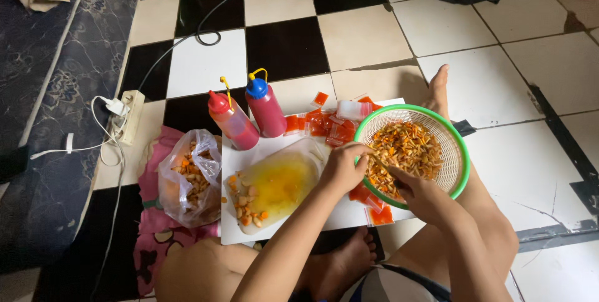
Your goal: The person sits on the floor and uses a knife to chop orange vegetables on a white cutting board. The chopped pieces are transferred into a green colander. Two squeeze bottles and a plastic bag of vegetables are visible nearby.
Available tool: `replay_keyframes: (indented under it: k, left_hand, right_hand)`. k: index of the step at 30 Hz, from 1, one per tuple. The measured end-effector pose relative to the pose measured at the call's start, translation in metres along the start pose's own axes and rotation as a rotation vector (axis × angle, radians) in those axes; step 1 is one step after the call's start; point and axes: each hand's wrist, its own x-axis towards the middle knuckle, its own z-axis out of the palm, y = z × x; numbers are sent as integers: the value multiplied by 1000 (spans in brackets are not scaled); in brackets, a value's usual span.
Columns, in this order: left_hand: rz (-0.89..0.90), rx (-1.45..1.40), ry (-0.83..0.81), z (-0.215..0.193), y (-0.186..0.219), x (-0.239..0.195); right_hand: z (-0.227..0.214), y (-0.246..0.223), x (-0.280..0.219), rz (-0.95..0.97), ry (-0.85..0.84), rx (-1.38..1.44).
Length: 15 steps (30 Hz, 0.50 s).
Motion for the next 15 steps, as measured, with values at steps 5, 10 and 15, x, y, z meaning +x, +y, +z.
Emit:
replay_keyframes:
  k: [5,10,15]
  left_hand:
    - [-5,53,7,-59,-12,-20]
    - [-264,234,-59,-121,-52,-70]
    - [-648,410,-242,-177,-49,-109]
  right_hand:
    - [1,24,13,8,15,-87]
    - [-6,10,-1,127,-32,12]
    - [19,69,70,-77,118,-296]
